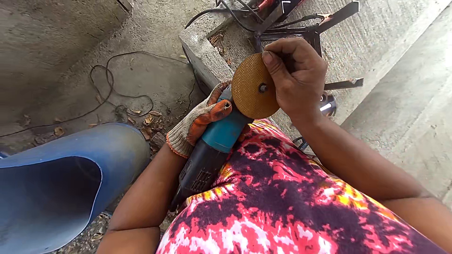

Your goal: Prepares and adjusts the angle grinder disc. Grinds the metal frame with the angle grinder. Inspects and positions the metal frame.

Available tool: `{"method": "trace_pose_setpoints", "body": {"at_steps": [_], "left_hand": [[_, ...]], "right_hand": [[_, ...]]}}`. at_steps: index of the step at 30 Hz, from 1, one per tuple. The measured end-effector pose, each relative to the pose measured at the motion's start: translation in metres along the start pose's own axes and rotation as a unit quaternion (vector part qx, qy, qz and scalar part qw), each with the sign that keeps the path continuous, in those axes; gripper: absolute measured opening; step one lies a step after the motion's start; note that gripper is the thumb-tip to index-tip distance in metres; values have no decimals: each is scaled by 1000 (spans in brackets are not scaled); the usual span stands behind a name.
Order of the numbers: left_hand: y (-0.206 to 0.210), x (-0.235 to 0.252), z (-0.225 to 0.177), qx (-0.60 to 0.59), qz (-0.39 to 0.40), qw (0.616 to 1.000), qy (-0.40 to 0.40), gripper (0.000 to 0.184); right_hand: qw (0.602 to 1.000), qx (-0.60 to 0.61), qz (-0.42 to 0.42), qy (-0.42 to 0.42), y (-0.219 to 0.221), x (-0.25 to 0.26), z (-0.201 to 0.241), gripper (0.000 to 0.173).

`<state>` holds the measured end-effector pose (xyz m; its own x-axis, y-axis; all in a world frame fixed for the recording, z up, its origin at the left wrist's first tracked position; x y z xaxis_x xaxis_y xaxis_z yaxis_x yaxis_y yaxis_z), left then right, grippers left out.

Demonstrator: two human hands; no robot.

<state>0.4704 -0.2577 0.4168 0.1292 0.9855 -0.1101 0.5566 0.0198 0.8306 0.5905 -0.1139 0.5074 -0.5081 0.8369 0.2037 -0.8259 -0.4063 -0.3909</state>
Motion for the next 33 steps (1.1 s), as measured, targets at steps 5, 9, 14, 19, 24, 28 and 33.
{"method": "trace_pose_setpoints", "body": {"at_steps": [5,9,14,19,24,28,33], "left_hand": [[0,-1,-1,23,10,1000,10,62],[-4,-1,9,-57,30,998,-18,66],[-10,-8,21,-91,30,995,-13,63],[-9,-5,23,-94,22,995,0,64],[0,-3,15,-57,15,998,-5,68],[1,-8,6,80,-21,997,8,55],[11,1,-1,128,-72,989,-24,52]], "right_hand": [[1000,-22,-6,-6,-1,-3,1,13],[998,-63,20,22,-6,-2,2,19],[989,-114,60,-68,-29,-11,12,21],[975,-171,88,-115,-24,-30,17,16],[971,-184,95,-122,-23,-32,19,22],[965,-208,133,-90,-22,-38,12,57],[979,-129,94,-127,-24,-42,6,58]]}}
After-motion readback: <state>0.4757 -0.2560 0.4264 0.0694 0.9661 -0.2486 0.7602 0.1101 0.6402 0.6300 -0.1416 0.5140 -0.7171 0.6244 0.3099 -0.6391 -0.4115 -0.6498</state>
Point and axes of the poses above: each hand's wrist, its own x-axis towards the middle knuckle, its own y-axis out of the palm, z = x × y, the point moved 5 cm from there along x, towards the middle knuckle, and after that the axes turned 8 degrees about y, right-handed, at the moved point
